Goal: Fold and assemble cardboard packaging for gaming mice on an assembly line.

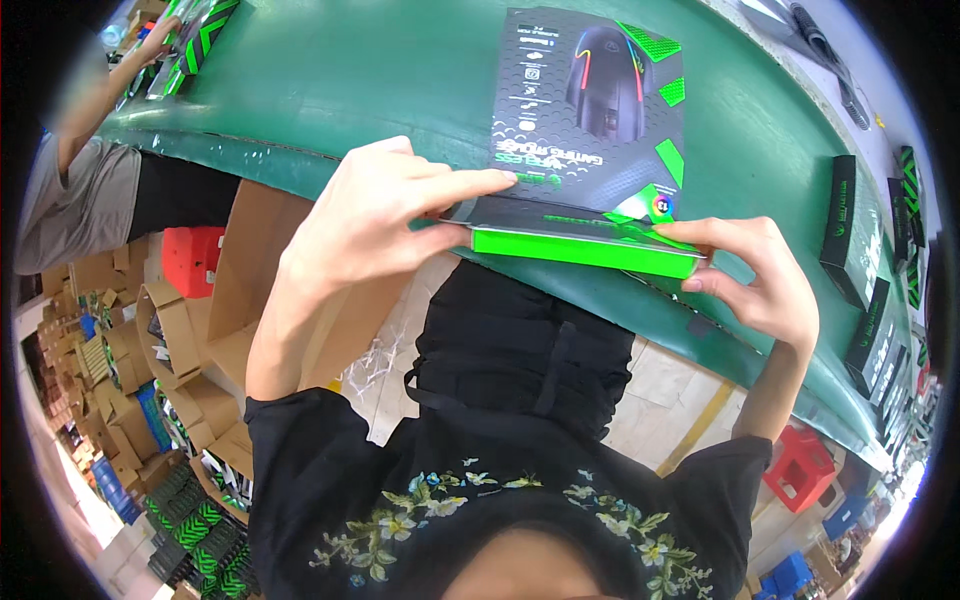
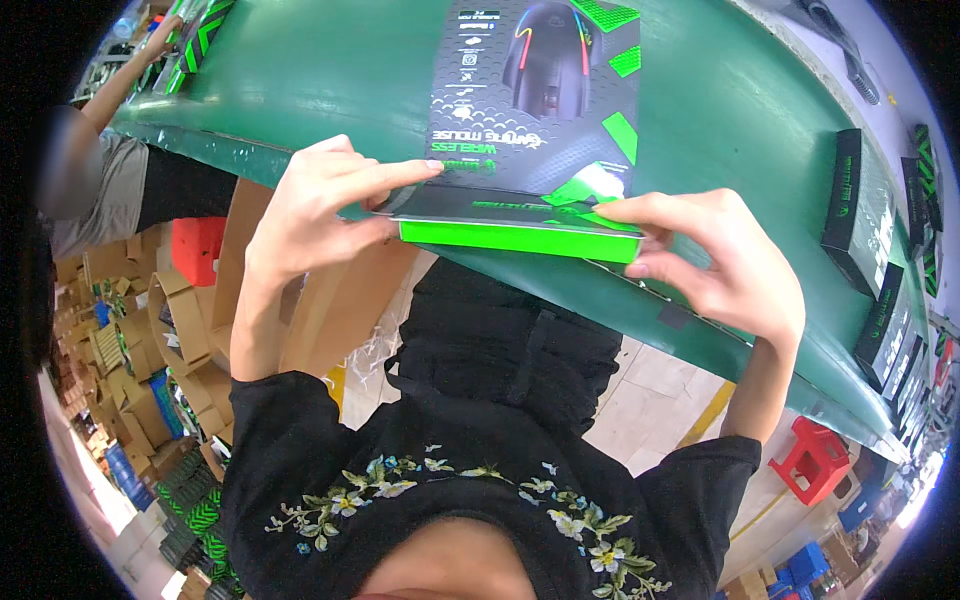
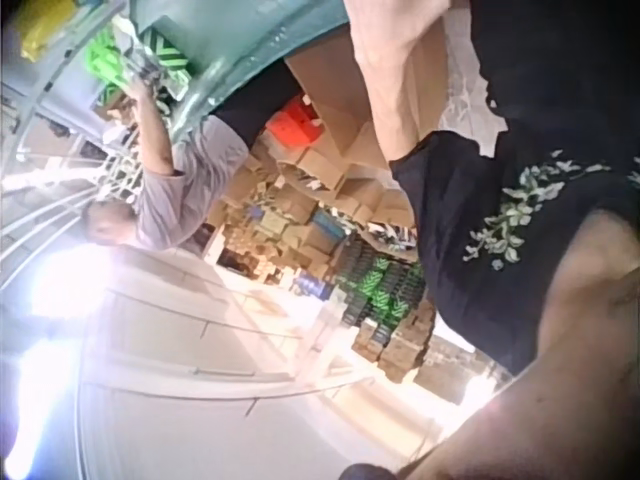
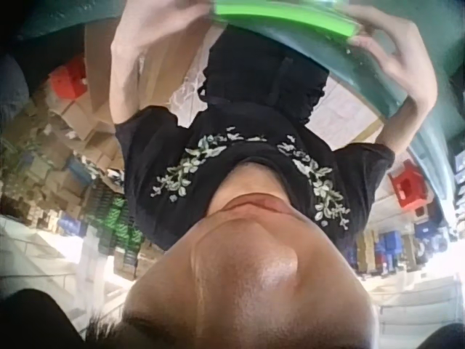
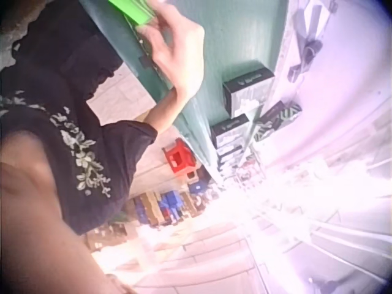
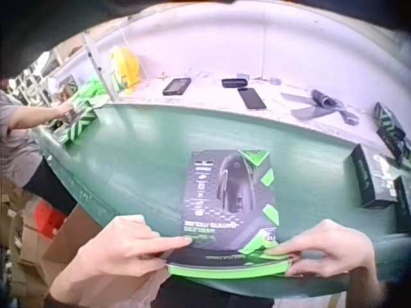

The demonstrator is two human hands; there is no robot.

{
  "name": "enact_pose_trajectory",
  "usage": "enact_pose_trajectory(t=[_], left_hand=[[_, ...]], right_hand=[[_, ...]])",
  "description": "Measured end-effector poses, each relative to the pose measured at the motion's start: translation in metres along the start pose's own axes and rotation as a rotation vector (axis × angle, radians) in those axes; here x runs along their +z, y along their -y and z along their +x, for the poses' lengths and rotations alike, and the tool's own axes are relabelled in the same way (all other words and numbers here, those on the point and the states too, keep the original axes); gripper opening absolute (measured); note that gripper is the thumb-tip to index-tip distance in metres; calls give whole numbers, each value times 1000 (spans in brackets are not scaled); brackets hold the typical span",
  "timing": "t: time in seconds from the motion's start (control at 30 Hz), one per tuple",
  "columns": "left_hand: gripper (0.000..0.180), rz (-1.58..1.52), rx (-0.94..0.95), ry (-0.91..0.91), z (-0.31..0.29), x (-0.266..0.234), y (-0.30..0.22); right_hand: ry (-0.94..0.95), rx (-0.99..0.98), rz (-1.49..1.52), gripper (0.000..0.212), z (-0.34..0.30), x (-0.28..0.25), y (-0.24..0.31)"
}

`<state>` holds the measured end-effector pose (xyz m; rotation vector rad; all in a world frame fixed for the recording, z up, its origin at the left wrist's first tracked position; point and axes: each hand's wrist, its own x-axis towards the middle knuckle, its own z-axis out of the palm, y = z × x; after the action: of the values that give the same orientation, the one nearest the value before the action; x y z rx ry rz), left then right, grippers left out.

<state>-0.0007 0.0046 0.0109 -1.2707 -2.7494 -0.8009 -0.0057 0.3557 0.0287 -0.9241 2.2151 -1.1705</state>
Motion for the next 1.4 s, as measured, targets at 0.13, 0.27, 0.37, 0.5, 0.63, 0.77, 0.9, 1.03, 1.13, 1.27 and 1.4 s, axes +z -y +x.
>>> enact_pose_trajectory(t=[0.13,0.27,0.37,0.5,0.63,0.77,0.9,1.03,1.13,1.27,1.4], left_hand=[[79,171,36,-59,-1,11,-20],[76,-5,-35,-211,-12,41,-22],[67,-332,-205,-244,-10,42,-22],[49,-487,-291,-94,-1,14,-15],[32,-320,-244,-124,19,-46,-4],[37,-887,-45,-585,41,-44,6],[62,-1330,48,-611,37,-17,20],[55,-1439,-96,-769,48,-10,-5],[48,-1375,39,-768,47,-16,-15],[42,-1352,-29,-773,45,-17,-7],[20,-1431,84,-742,45,-9,6]], right_hand=[[-138,12,-66,48,-20,14,-5],[-186,-2,-273,49,-22,23,3],[-211,51,-421,48,-21,18,3],[-325,-114,-236,43,-12,3,-10],[-600,-260,94,68,19,-3,-1],[-714,-220,397,75,34,-6,-3],[-707,-331,823,60,43,10,3],[-662,-431,838,56,42,11,14],[-606,-404,830,55,41,9,19],[-479,-366,879,57,46,5,8],[-408,-370,767,64,55,2,8]])
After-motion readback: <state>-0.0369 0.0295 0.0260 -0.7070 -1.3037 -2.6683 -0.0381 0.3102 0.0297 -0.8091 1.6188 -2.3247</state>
